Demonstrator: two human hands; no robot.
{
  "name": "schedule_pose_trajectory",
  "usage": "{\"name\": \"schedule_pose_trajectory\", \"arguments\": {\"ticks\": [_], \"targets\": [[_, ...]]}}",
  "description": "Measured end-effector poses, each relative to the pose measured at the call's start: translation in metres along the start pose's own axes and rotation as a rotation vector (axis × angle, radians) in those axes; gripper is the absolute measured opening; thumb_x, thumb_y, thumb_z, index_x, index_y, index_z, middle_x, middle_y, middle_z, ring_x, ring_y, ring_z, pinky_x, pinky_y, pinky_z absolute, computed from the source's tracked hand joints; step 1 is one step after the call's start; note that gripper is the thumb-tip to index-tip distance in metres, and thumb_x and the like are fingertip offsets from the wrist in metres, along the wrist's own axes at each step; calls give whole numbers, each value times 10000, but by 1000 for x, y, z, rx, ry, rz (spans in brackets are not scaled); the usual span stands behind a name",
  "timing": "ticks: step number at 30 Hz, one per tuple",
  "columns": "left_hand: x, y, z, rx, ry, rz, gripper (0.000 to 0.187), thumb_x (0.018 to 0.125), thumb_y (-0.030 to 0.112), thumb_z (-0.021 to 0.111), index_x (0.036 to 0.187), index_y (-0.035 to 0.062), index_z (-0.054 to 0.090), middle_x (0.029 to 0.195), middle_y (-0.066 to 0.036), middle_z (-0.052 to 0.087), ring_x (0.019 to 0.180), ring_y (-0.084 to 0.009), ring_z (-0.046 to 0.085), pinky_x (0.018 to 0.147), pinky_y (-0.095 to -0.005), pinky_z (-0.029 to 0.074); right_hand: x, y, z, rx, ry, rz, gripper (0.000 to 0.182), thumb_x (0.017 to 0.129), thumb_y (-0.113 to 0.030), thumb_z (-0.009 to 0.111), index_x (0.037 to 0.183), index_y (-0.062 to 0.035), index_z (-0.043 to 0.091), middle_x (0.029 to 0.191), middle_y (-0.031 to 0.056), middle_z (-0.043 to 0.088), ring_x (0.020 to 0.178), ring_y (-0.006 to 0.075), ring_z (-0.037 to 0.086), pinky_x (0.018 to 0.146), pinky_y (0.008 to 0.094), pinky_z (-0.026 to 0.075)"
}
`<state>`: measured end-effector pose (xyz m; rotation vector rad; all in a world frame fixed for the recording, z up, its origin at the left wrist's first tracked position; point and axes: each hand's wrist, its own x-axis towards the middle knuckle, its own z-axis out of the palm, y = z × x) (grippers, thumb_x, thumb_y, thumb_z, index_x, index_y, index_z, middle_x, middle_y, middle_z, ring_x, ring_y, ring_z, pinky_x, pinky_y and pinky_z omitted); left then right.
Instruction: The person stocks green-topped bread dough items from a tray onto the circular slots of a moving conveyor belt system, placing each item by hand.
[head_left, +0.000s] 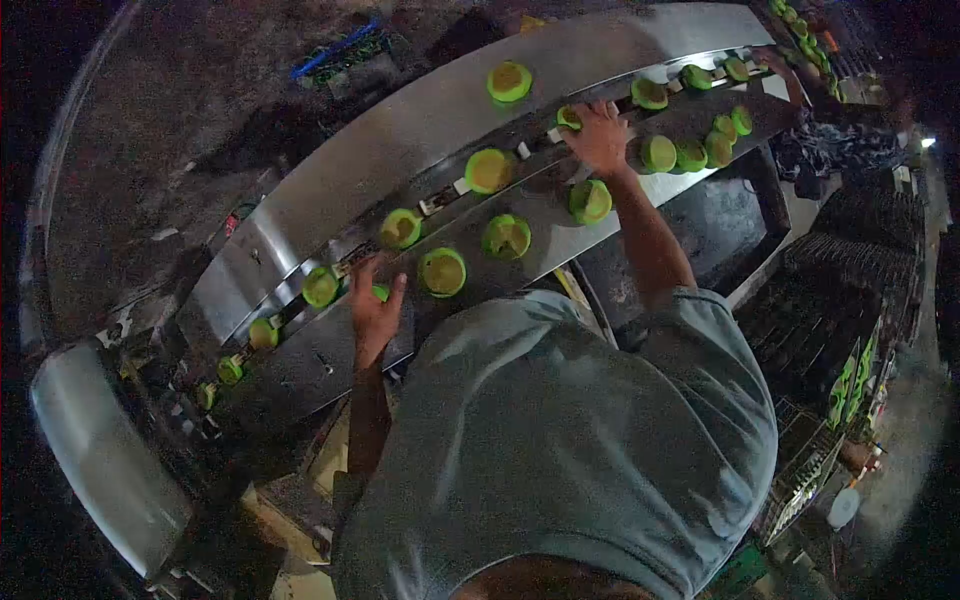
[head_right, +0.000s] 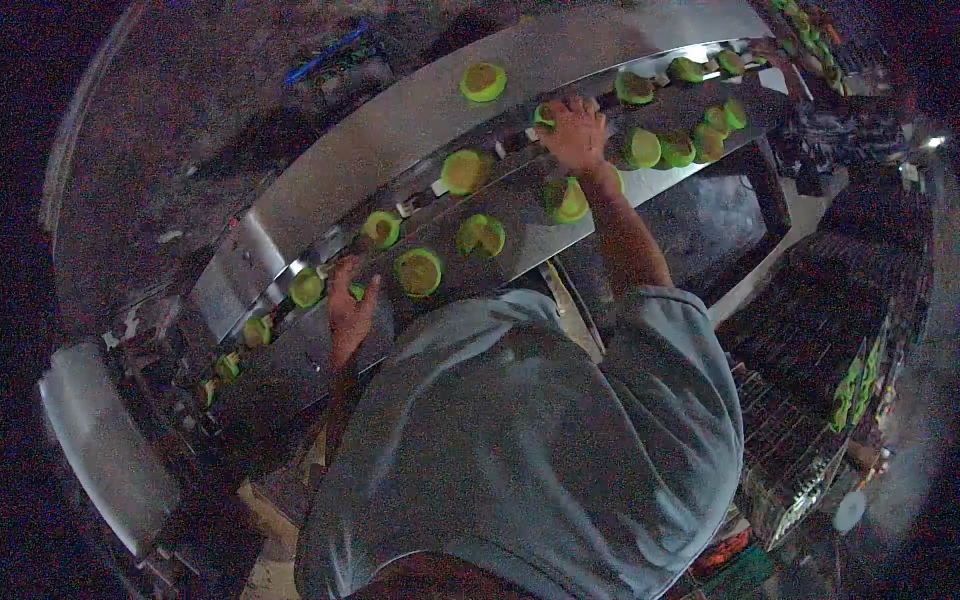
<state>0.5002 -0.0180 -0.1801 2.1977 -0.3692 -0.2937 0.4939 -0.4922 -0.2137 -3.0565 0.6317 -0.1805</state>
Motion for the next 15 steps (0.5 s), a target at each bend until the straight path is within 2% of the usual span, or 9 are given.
{"name": "schedule_pose_trajectory", "arguments": {"ticks": [2, 5, 7, 8, 9, 10, 12, 13, 15], "targets": [[-2, 3, -1, -6, -14, 24, 512, 916, 306, 725, 1299, 21, 539, 1282, -186, 547, 1231, -349, 526, 1044, -456, 416, -3, -7, 4, 36, -19, -22, 541, 801, -570, 694, 1166, -171, 676, 1250, 148, 587, 1161, 395, 541, 890, 560, 454], [2, 6, -1, 52, -27, 20, 509, 922, 294, 720, 1299, 7, 533, 1308, -188, 528, 1239, -347, 523, 1048, -457, 412, 2, -7, 11, 133, 74, -140, 533, 804, -511, 729, 1216, -182, 653, 1138, 111, 618, 1134, 364, 557, 887, 532, 458], [-1, 11, -3, 59, 3, -36, 491, 927, 267, 712, 1297, -2, 532, 1309, -188, 524, 1247, -345, 518, 1054, -454, 405, 11, 5, 2, 293, 141, 3, 543, 819, -518, 713, 1216, -154, 646, 1142, 129, 623, 1104, 370, 571, 884, 552, 456], [-3, 10, -3, 60, 2, -42, 491, 927, 267, 712, 1297, -2, 532, 1309, -188, 524, 1247, -345, 518, 1054, -454, 405, 13, 9, 10, 20, 374, 114, 556, 828, -537, 696, 1220, -147, 640, 1181, 144, 618, 1099, 363, 588, 902, 544, 461], [-4, 9, -3, 11, 27, -51, 492, 928, 261, 710, 1301, -4, 530, 1309, -189, 527, 1253, -349, 514, 1058, -454, 405, 14, 15, 17, 21, 370, 115, 556, 828, -537, 696, 1220, -147, 640, 1181, 144, 618, 1099, 363, 588, 902, 544, 461], [-3, 8, -1, -39, 51, -57, 492, 928, 256, 707, 1305, -5, 528, 1309, -190, 531, 1260, -353, 510, 1062, -454, 404, 15, 20, 19, -42, 211, 204, 576, 826, -554, 691, 1231, -148, 632, 1208, 147, 613, 1125, 365, 584, 913, 539, 465], [-2, 4, 0, -39, 41, -41, 494, 925, 253, 708, 1311, 1, 528, 1314, -193, 532, 1267, -356, 507, 1061, -452, 406, 19, 29, 21, -36, -86, 217, 610, 799, -536, 702, 1280, -174, 603, 1297, 153, 587, 1239, 369, 535, 1013, 535, 418], [-1, 5, 0, -39, 38, -27, 497, 922, 250, 708, 1316, 7, 528, 1319, -196, 534, 1274, -360, 505, 1061, -450, 408, 19, 32, 22, -37, -83, 216, 610, 799, -536, 702, 1280, -174, 603, 1297, 153, 587, 1239, 369, 535, 1013, 535, 418], [2, 6, -4, 31, 30, 12, 499, 919, 244, 711, 1318, 10, 527, 1323, -198, 534, 1273, -361, 507, 1060, -446, 409, 20, 32, 25, 97, -61, -207, 600, 780, -467, 697, 1300, -187, 590, 1354, 136, 562, 1295, 352, 494, 1093, 535, 336]]}}
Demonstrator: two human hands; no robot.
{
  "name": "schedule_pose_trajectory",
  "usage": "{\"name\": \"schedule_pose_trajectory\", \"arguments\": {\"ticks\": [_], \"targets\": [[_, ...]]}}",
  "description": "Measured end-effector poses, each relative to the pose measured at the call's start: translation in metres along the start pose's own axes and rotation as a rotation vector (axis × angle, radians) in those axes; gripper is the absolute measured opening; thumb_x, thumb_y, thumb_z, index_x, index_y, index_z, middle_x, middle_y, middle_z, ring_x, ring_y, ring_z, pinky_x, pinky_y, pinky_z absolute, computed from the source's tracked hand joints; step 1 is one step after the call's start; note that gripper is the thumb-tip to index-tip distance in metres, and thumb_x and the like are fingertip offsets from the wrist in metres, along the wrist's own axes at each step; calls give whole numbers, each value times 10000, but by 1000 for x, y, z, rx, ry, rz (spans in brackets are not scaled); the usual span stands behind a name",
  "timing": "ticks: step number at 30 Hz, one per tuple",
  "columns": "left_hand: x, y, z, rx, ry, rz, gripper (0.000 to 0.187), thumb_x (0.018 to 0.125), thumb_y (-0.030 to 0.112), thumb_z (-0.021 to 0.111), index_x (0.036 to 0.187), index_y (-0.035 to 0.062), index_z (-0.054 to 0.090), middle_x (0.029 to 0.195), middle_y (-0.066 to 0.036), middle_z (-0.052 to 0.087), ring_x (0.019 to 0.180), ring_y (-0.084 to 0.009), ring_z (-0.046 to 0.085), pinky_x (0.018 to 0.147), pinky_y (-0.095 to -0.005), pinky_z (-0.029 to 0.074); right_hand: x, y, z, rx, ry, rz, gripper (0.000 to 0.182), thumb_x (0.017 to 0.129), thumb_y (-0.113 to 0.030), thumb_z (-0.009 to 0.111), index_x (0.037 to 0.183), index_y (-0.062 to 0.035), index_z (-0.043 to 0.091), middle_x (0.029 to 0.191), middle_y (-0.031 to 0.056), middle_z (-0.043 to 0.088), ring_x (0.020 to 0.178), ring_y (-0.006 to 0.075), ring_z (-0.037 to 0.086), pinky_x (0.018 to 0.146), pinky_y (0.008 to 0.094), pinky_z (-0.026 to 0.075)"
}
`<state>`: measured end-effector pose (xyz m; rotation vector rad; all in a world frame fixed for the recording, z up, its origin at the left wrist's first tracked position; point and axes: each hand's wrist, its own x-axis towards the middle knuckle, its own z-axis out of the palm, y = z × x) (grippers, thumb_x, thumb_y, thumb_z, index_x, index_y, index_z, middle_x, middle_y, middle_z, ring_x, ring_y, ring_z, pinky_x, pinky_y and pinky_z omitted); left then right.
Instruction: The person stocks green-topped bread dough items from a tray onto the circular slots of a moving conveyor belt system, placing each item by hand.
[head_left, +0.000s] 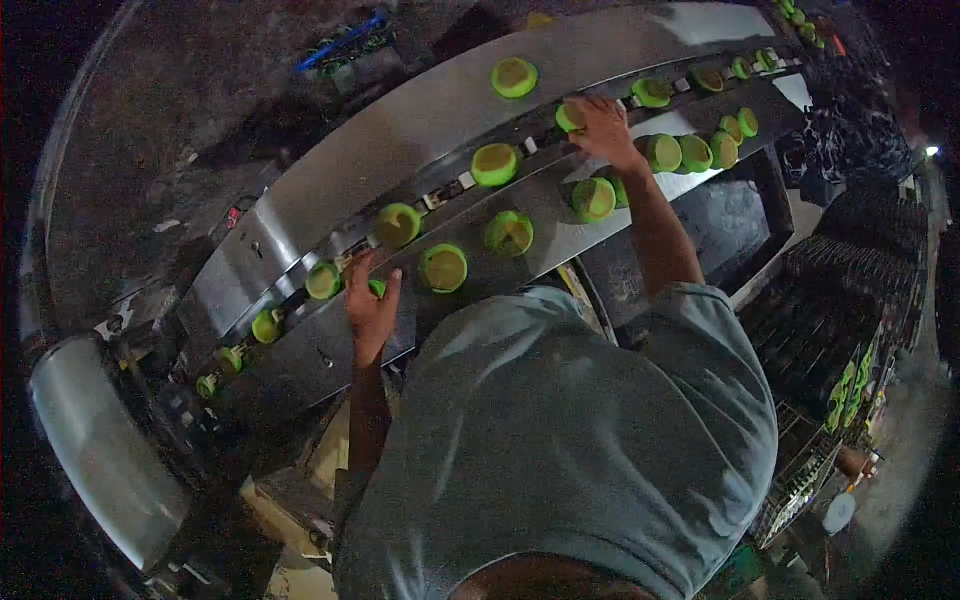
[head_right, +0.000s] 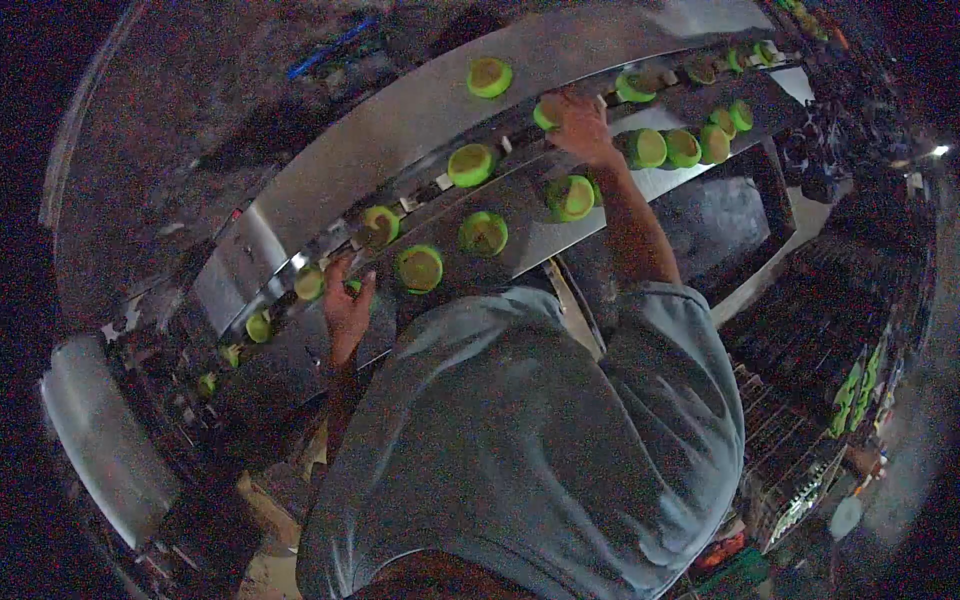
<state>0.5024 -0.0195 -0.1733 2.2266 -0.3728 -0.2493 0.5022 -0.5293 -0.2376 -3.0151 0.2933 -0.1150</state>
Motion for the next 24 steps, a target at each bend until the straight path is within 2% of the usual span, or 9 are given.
{"name": "schedule_pose_trajectory", "arguments": {"ticks": [4, 8, 10, 12, 14, 15, 19, 22, 24], "targets": [[-6, 3, -3, 34, -27, -77, 501, 914, 248, 715, 1317, 15, 529, 1334, -201, 535, 1265, -366, 516, 1062, -438, 404, -9, -20, -20, 109, -226, -22, 561, 773, -376, 684, 1291, -179, 596, 1354, 121, 567, 1310, 334, 481, 1132, 517, 276], [-6, -1, -5, 11, -26, -58, 514, 925, 281, 707, 1323, 13, 523, 1336, -207, 532, 1267, -370, 517, 1065, -442, 404, 1, 2, 3, 325, 146, -96, 475, 823, -350, 673, 1269, -198, 613, 1337, 133, 561, 1284, 345, 502, 1091, 522, 343], [-6, -4, -3, 13, 26, -22, 516, 923, 264, 712, 1327, 12, 514, 1330, -202, 534, 1265, -359, 517, 1065, -440, 404, 1, 10, 8, 45, 214, 313, 472, 838, -399, 689, 1262, -207, 615, 1331, 140, 552, 1262, 353, 518, 1055, 561, 377], [-5, -9, -2, -15, -10, -46, 509, 917, 241, 719, 1322, 11, 513, 1321, -197, 539, 1260, -348, 519, 1064, -439, 405, -4, -13, -18, -71, 130, 444, 524, 824, -441, 714, 1288, -227, 601, 1314, 145, 559, 1250, 366, 521, 1052, 588, 365], [0, -4, -3, -38, -36, -75, 503, 912, 218, 725, 1318, 10, 511, 1313, -191, 544, 1255, -338, 521, 1063, -437, 405, -4, -8, -5, 102, -9, 194, 589, 803, -462, 722, 1331, -246, 574, 1319, 141, 557, 1267, 368, 506, 1080, 586, 332], [0, 2, -5, -86, -10, -46, 502, 907, 209, 730, 1317, 17, 512, 1309, -183, 548, 1251, -331, 522, 1061, -435, 405, -6, -5, 0, -16, 83, 25, 615, 805, -451, 722, 1368, -276, 544, 1323, 138, 555, 1285, 360, 492, 1097, 573, 313], [-5, -3, -10, -14, 2, -44, 498, 907, 218, 730, 1320, 36, 518, 1293, -170, 558, 1246, -322, 525, 1055, -428, 405, -13, -17, -2, -130, -59, -15, 608, 811, -469, 717, 1365, -281, 551, 1332, 132, 551, 1266, 341, 503, 1082, 582, 320], [-7, -5, -10, 45, -20, -72, 488, 911, 227, 724, 1317, 43, 526, 1288, -170, 560, 1241, -330, 528, 1049, -432, 411, -9, -6, -3, 132, 158, 87, 608, 818, -502, 710, 1359, -270, 558, 1354, 136, 537, 1232, 339, 519, 1038, 608, 348], [-9, 3, -10, 40, -27, -83, 481, 911, 230, 722, 1309, 40, 530, 1295, -173, 556, 1239, -337, 530, 1046, -439, 415, -8, -1, -10, -142, 144, 425, 613, 824, -539, 695, 1346, -244, 569, 1333, 143, 536, 1207, 347, 526, 1008, 579, 388]]}}
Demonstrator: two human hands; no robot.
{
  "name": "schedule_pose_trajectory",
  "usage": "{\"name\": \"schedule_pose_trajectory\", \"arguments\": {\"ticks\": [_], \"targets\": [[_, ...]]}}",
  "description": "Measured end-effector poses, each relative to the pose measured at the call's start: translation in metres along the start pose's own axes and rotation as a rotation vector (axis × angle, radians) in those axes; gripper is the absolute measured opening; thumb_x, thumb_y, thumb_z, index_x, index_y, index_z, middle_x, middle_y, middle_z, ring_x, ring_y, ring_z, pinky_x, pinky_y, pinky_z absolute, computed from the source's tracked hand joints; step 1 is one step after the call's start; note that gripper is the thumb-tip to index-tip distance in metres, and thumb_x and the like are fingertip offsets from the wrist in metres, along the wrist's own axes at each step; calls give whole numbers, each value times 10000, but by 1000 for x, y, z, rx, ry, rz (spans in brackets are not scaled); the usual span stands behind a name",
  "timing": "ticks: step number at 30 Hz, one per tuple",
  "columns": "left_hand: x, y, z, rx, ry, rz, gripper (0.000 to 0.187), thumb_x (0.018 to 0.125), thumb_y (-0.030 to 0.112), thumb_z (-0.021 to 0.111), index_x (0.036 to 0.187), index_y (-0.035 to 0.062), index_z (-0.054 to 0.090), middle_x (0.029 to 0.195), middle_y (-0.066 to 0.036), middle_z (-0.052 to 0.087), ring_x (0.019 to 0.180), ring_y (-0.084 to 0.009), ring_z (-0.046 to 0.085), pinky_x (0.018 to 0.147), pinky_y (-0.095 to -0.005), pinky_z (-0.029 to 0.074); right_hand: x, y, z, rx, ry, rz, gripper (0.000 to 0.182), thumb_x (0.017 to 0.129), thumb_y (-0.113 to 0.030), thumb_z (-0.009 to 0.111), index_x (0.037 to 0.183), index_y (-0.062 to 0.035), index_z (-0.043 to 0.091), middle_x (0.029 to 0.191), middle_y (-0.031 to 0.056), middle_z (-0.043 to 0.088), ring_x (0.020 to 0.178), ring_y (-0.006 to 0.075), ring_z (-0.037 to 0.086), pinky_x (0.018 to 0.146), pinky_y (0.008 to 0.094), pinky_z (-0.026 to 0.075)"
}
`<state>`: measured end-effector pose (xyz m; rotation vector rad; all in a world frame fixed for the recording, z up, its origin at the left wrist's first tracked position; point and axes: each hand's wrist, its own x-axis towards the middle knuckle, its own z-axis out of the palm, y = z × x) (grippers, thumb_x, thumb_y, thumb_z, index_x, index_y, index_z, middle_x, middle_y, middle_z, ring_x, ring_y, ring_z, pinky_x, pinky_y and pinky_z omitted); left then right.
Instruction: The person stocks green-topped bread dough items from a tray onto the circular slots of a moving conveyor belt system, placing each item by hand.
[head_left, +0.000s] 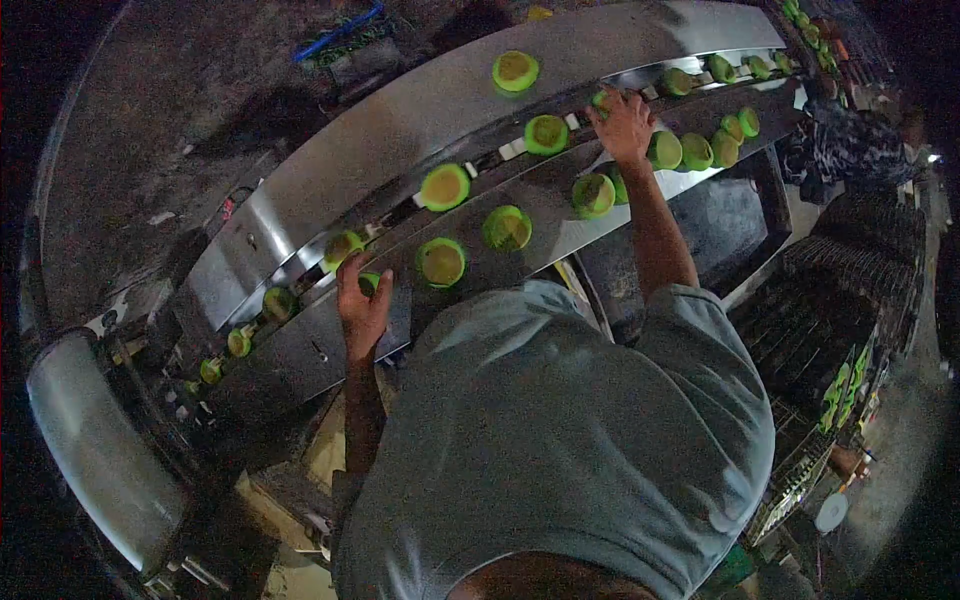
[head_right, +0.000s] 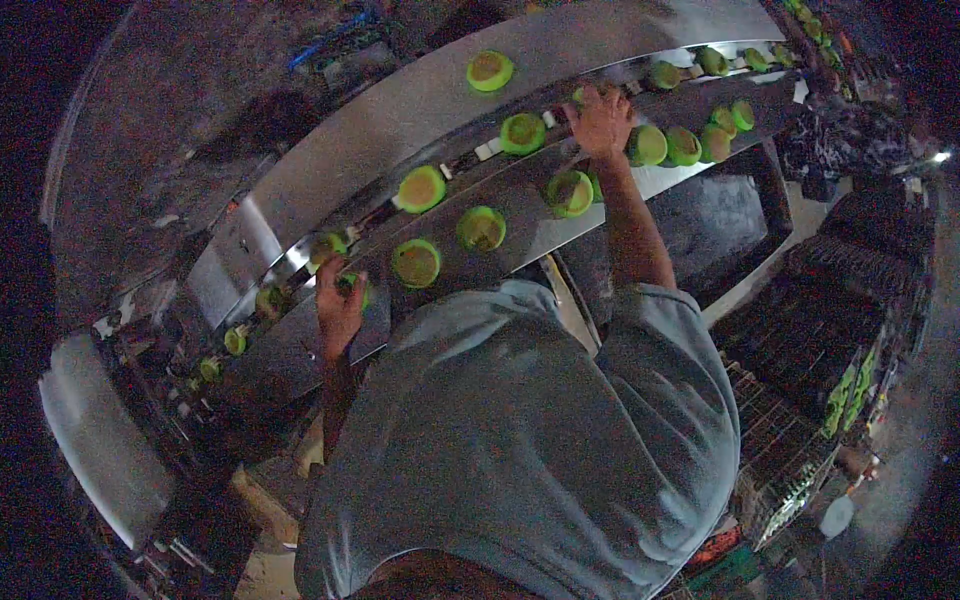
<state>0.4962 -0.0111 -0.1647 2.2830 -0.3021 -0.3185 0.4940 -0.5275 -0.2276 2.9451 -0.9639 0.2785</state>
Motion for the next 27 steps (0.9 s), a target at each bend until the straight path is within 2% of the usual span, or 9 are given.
{"name": "schedule_pose_trajectory", "arguments": {"ticks": [4, 10, 14, 16, 17, 20, 24, 26, 27], "targets": [[2, 5, 2, 36, 15, 72, 487, 915, 248, 720, 1308, 30, 532, 1329, -182, 538, 1244, -357, 528, 1044, -455, 424, 2, 5, -2, 65, -212, -272, 595, 823, -492, 698, 1336, -218, 569, 1278, 137, 548, 1200, 363, 527, 996, 533, 417], [0, 18, 1, 1, -13, -37, 490, 921, 253, 714, 1310, 20, 528, 1331, -196, 533, 1258, -367, 519, 1041, -453, 427, -14, -8, -16, 162, -112, -517, 579, 792, -346, 750, 1318, -179, 574, 1379, 101, 530, 1274, 343, 477, 994, 545, 428], [0, 1, 3, 47, 12, 49, 490, 918, 250, 717, 1307, 18, 531, 1321, -199, 539, 1254, -367, 521, 1038, -449, 428, 11, 11, 8, 368, -22, -360, 530, 781, -408, 739, 1276, -271, 611, 1307, 106, 574, 1205, 338, 550, 980, 602, 418], [1, -9, 8, -36, 17, 86, 492, 910, 232, 725, 1309, 18, 532, 1310, -197, 547, 1243, -361, 528, 1035, -444, 428, 8, 18, 17, 107, 207, -240, 554, 777, -450, 740, 1285, -271, 615, 1257, 120, 603, 1180, 349, 569, 966, 584, 440], [2, -5, 8, -38, 17, 86, 492, 910, 232, 725, 1309, 18, 532, 1310, -197, 547, 1243, -361, 528, 1035, -444, 428, 18, 20, 24, 207, -18, -305, 577, 765, -471, 743, 1288, -265, 612, 1217, 134, 609, 1147, 375, 582, 931, 588, 456], [7, 10, 6, -44, -14, 39, 490, 903, 223, 732, 1302, 18, 537, 1305, -195, 550, 1230, -355, 536, 1032, -441, 430, 4, -7, 7, 149, -144, -285, 628, 753, -508, 745, 1313, -266, 602, 1244, 141, 585, 1153, 393, 573, 949, 592, 447], [6, 10, 5, -34, -5, 128, 493, 905, 242, 733, 1299, 20, 536, 1298, -187, 552, 1233, -347, 531, 1038, -437, 422, -26, -35, 10, 124, 118, -346, 617, 777, -581, 714, 1290, -252, 617, 1310, 141, 564, 1162, 419, 563, 980, 582, 436], [7, 11, 3, -38, 3, 127, 496, 907, 248, 731, 1300, 20, 534, 1299, -185, 552, 1239, -344, 526, 1044, -435, 417, -14, -29, 7, 288, 128, -378, 613, 792, -607, 698, 1224, -176, 640, 1306, 161, 561, 1163, 422, 563, 948, 607, 435], [4, 14, 1, -31, 11, 108, 493, 908, 242, 729, 1301, 19, 530, 1299, -184, 552, 1242, -343, 523, 1048, -433, 413, -4, -19, 6, 315, 39, -218, 640, 801, -615, 687, 1233, -147, 623, 1301, 172, 564, 1171, 419, 563, 943, 616, 433]]}}
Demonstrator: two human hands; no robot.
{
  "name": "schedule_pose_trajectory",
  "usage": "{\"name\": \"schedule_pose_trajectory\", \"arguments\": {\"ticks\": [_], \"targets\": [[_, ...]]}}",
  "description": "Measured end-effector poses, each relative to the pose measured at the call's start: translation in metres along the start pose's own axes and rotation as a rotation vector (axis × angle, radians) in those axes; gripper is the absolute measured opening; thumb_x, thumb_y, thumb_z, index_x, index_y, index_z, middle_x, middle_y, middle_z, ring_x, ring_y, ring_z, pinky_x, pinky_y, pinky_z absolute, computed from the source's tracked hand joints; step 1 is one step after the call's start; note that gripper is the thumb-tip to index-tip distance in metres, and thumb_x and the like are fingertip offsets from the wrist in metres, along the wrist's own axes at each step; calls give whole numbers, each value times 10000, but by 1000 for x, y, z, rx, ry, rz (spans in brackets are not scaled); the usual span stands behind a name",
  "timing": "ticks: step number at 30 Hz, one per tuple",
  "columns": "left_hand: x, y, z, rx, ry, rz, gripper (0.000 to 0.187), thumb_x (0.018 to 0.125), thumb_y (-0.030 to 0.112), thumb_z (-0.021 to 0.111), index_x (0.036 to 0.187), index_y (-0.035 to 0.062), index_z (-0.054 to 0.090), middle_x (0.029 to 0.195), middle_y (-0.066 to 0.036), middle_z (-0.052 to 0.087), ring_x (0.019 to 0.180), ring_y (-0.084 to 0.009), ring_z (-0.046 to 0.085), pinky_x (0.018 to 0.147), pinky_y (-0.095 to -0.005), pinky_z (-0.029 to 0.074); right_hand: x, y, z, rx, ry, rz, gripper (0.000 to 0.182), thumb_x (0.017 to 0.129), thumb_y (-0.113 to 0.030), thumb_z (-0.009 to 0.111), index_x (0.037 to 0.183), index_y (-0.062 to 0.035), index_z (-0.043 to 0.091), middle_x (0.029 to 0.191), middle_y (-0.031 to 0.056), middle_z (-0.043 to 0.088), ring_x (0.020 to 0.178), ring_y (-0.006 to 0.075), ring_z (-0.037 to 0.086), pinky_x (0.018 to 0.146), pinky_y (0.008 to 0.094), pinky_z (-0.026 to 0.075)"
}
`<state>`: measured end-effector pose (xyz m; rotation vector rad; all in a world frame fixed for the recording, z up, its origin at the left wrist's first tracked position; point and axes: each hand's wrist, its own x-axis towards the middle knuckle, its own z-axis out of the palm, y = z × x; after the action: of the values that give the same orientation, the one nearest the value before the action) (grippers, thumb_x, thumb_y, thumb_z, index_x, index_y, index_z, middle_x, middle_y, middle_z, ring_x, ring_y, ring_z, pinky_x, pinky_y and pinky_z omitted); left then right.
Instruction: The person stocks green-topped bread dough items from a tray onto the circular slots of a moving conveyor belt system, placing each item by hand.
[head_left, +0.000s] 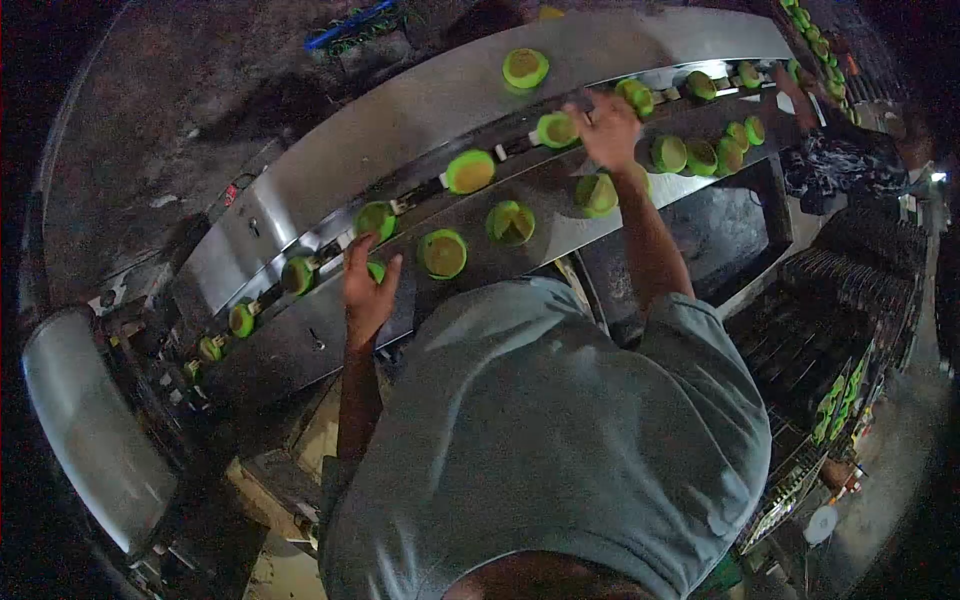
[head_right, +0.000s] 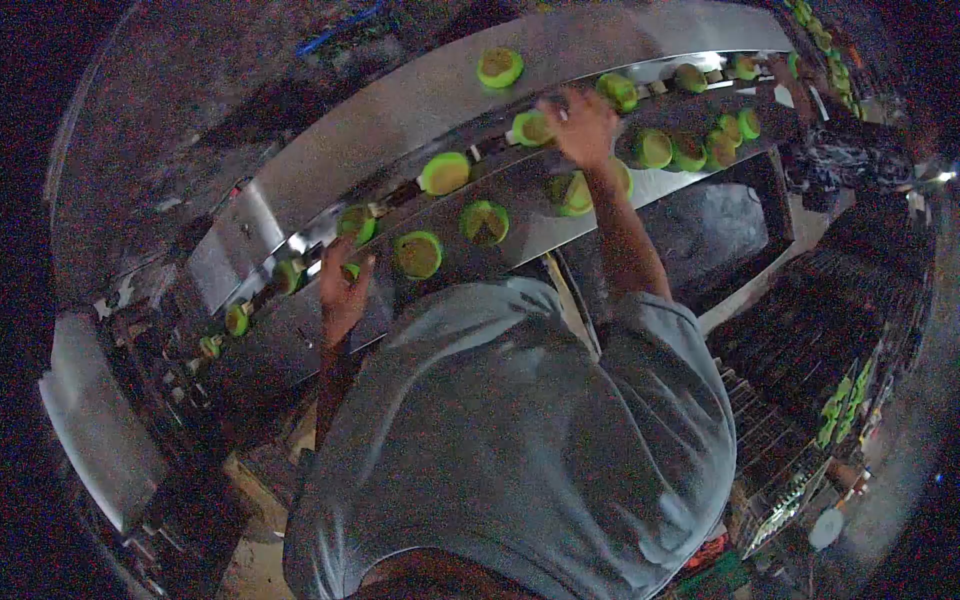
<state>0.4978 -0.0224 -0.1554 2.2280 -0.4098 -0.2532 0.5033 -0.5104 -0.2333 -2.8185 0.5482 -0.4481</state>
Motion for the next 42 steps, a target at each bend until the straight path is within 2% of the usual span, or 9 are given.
{"name": "schedule_pose_trajectory", "arguments": {"ticks": [5, 8, 14, 17, 22, 25, 30, 36, 42], "targets": [[5, -4, 6, -29, -9, -53, 485, 910, 229, 721, 1300, 16, 525, 1303, -185, 550, 1245, -344, 519, 1054, -437, 408, 6, 12, -14, -317, -27, 303, 723, 812, -611, 674, 1290, -83, 548, 1272, 198, 583, 1201, 397, 563, 944, 627, 429], [12, 0, 8, -63, -19, -46, 488, 909, 234, 721, 1295, 7, 527, 1306, -189, 548, 1243, -345, 519, 1051, -440, 411, 10, 9, -5, -174, -312, 123, 760, 763, -567, 726, 1375, -183, 492, 1358, 185, 544, 1287, 398, 516, 1029, 637, 383], [17, 3, 11, 61, -51, 1, 474, 898, 205, 728, 1279, -2, 538, 1295, -189, 563, 1221, -337, 541, 1050, -426, 416, -3, 19, -7, -42, -274, -427, 721, 722, -478, 753, 1375, -271, 529, 1455, 97, 496, 1352, 360, 454, 1087, 634, 327], [16, 0, 14, -35, -10, 30, 462, 898, 193, 725, 1278, 7, 542, 1296, -187, 565, 1221, -331, 543, 1054, -426, 413, 9, 26, -12, 64, -262, -229, 645, 768, -324, 703, 1382, -206, 547, 1450, 108, 524, 1329, 341, 475, 1139, 495, 321], [23, 11, 19, -112, 11, -15, 446, 902, 172, 715, 1282, 9, 546, 1307, -187, 555, 1236, -331, 530, 1050, -412, 411, 11, 41, -6, -251, -142, -80, 627, 775, -361, 697, 1374, -232, 562, 1378, 106, 582, 1301, 343, 498, 1110, 477, 366], [31, 16, 25, -108, -28, 38, 447, 895, 167, 718, 1280, 8, 553, 1309, -190, 554, 1234, -343, 530, 1051, -411, 408, 7, 46, 23, -26, -378, -155, 638, 784, -474, 710, 1368, -258, 570, 1317, 111, 602, 1255, 347, 516, 1048, 519, 408], [39, 22, 34, -57, -25, 41, 450, 891, 174, 721, 1281, 15, 561, 1304, -198, 556, 1230, -359, 530, 1048, -420, 414, -29, -39, 4, -292, -84, -70, 740, 786, -606, 703, 1389, -207, 544, 1228, 137, 585, 1194, 362, 519, 939, 576, 423], [59, 45, 42, -43, -63, 130, 459, 885, 184, 731, 1279, 18, 563, 1287, -197, 571, 1219, -363, 546, 1037, -424, 429, 7, 37, 12, -281, 69, 147, 766, 773, -699, 647, 1295, -141, 595, 1329, 195, 553, 1249, 412, 498, 1019, 629, 347], [118, 59, 80, -55, -142, 226, 447, 874, 193, 738, 1257, 29, 574, 1291, -184, 577, 1234, -357, 549, 1034, -427, 442, 5, 32, 15, -239, -55, -93, 747, 731, -576, 762, 1294, -123, 570, 1264, 132, 569, 1252, 361, 492, 1085, 698, 255]]}}
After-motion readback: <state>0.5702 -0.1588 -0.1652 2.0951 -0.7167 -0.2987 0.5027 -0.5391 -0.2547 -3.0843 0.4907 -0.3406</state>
